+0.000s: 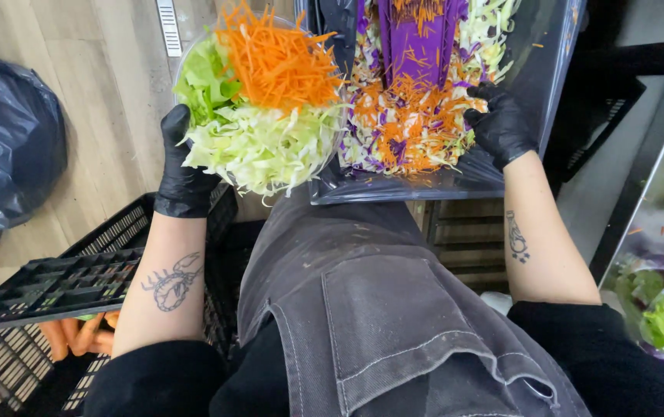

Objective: The recorder is preparing individual salad bowls by adding shredded lettuce, carrots, and cabbage from prep bins into clear plastic bowls.

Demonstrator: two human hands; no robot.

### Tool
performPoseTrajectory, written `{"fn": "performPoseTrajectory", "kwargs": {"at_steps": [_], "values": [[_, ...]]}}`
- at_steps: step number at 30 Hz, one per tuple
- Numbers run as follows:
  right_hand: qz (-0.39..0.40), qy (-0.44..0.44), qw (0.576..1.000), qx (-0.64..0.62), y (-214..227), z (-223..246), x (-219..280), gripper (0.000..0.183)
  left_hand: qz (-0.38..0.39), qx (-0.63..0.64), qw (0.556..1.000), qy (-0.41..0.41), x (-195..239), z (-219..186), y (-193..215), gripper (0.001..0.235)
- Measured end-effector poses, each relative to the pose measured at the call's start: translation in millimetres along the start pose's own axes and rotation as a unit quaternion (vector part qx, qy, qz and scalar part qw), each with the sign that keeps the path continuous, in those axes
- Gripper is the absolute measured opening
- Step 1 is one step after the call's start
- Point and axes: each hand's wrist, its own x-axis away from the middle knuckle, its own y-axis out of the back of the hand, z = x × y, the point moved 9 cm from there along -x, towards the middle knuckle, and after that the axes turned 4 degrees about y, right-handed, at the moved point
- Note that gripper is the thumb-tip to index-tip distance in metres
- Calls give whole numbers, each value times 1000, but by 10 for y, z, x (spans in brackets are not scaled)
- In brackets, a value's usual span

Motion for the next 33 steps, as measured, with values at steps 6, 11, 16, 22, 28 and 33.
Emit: {"fn": "performPoseTrajectory", "kwargs": {"at_steps": [6, 11, 16, 22, 28, 33], "values": [[-24, 8, 997, 68, -458, -674, -299, 26, -30, 15, 999, -13, 107, -4, -219, 84], [-53, 83, 973, 208, -800, -222, -373, 29, -68, 19, 997, 19, 163, 51, -320, 85], [-200, -95, 973, -65, -792, -374, -300, 41, -84, 47, 994, 57, 138, 206, -170, 84], [-141, -41, 951, 270, -951, -423, -479, 38, -87, 37, 993, 66, 127, 242, -185, 84], [-99, -127, 986, 38, -823, -993, -406, 29, -98, 6, 993, 60, 53, 215, -297, 84], [-66, -128, 966, -214, -621, -754, -284, 33, -95, 2, 993, 68, 10, 225, -433, 82]]}}
